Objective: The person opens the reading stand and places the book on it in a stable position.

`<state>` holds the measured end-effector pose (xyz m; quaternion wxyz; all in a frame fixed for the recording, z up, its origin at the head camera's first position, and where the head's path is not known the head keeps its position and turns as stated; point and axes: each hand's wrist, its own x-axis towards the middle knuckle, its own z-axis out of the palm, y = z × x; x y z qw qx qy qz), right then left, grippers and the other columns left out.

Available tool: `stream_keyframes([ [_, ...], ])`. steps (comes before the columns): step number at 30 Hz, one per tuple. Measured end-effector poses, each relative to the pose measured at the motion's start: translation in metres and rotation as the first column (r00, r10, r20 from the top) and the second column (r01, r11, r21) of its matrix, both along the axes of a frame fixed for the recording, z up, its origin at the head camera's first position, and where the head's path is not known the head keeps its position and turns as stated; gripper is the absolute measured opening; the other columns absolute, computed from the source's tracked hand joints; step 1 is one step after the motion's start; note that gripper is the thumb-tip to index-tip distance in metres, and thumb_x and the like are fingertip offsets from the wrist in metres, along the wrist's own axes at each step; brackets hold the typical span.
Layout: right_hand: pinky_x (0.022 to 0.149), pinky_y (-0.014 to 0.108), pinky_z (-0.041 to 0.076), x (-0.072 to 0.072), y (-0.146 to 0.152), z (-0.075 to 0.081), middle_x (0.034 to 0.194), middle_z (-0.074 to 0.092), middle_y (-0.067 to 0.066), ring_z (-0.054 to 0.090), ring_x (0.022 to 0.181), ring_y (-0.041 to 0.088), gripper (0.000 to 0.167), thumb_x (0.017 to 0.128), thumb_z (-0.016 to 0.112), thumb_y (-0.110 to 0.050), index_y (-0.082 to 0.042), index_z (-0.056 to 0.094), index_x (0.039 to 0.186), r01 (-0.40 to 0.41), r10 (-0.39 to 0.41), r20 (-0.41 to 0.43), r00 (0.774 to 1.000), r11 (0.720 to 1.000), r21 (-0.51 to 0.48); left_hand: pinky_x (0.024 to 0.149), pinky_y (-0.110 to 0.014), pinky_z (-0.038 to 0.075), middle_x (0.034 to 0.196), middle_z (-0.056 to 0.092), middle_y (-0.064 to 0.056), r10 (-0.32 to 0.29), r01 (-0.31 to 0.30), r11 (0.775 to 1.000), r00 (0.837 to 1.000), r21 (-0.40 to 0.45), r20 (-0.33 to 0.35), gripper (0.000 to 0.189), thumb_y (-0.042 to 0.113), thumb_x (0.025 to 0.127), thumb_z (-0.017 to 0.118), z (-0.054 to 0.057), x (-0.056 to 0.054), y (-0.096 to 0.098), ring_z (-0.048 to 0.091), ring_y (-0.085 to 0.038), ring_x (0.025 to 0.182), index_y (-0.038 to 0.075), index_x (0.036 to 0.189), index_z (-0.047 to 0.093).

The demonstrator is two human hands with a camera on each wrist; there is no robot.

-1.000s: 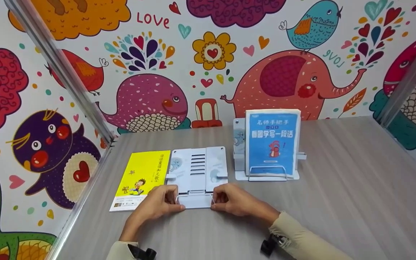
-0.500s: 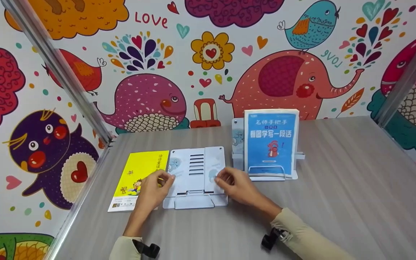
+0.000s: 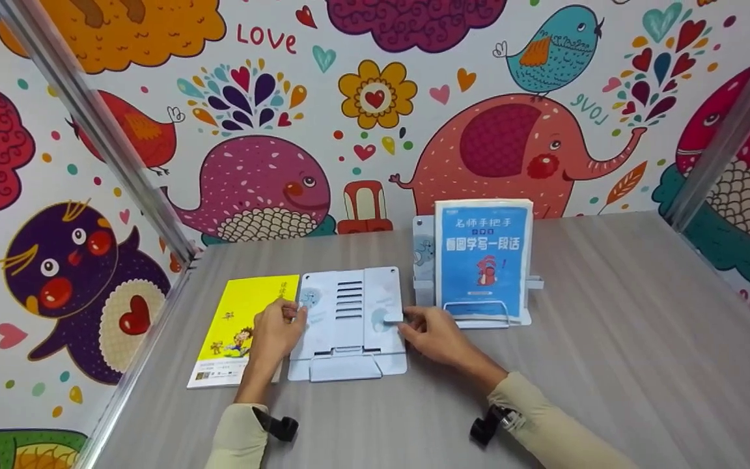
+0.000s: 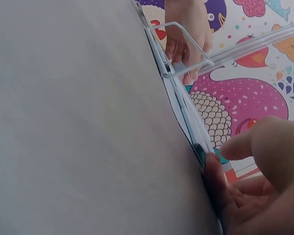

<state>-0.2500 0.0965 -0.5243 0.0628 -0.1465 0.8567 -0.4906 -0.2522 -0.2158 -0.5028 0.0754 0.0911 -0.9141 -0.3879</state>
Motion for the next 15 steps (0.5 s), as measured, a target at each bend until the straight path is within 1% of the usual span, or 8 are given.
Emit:
stream_keyframes([
  [3,0.058,0.021,0.046,-0.001,0.002,0.000,0.086,0.068,0.003,0.062,0.070,0.012,0.047,0.104,0.070,-0.017,0.005,0.064,0.146,-0.013,0.013,0.000,1.000,1.000,-0.013,0.089,-0.038,0.056,0.110,0.077,-0.017,-0.002,0.003,0.999,1.000,0.034,-0.019,0.030,0.023,0.106,0.068,-0.001,-0.003,-0.003,0.069,-0.027,0.097,-0.001,0.124,0.074],
  [5,0.058,0.022,0.048,-0.001,0.003,-0.002,0.087,0.070,0.004,0.063,0.070,0.013,0.046,0.104,0.071,-0.017,0.004,0.065,0.144,-0.005,0.005,-0.004,1.000,0.999,-0.035,0.089,-0.036,0.056,0.111,0.078,-0.016,-0.013,0.014,0.998,1.000,0.060,-0.024,0.030,0.021,0.107,0.067,-0.003,-0.003,-0.006,0.070,-0.025,0.096,-0.001,0.127,0.074],
  [8,0.058,0.022,0.048,0.000,0.005,-0.003,0.087,0.071,0.005,0.062,0.070,0.014,0.046,0.104,0.071,-0.019,0.002,0.066,0.144,0.012,-0.011,0.011,1.000,0.996,-0.084,0.089,-0.033,0.055,0.115,0.077,-0.017,-0.019,0.022,0.995,0.999,0.100,-0.027,0.032,0.018,0.108,0.065,-0.005,-0.002,-0.009,0.070,-0.025,0.098,0.000,0.133,0.072],
  [11,0.057,0.023,0.049,0.000,0.006,-0.004,0.087,0.071,0.007,0.063,0.070,0.014,0.046,0.104,0.071,-0.021,0.000,0.067,0.145,0.018,-0.015,0.024,1.000,0.990,-0.137,0.087,-0.028,0.055,0.118,0.076,-0.017,-0.011,0.016,0.991,0.999,0.129,-0.041,0.032,0.016,0.108,0.064,-0.004,-0.001,-0.012,0.069,-0.025,0.099,0.002,0.136,0.071],
  [15,0.059,0.024,0.052,0.000,0.008,-0.005,0.090,0.072,0.011,0.064,0.071,0.018,0.043,0.106,0.071,-0.025,-0.005,0.068,0.145,0.025,-0.018,0.037,0.999,0.976,-0.216,0.083,-0.020,0.053,0.121,0.076,-0.018,-0.005,0.017,0.984,0.998,0.177,-0.068,0.032,0.015,0.108,0.064,0.000,0.001,-0.016,0.069,-0.025,0.103,0.003,0.136,0.072],
])
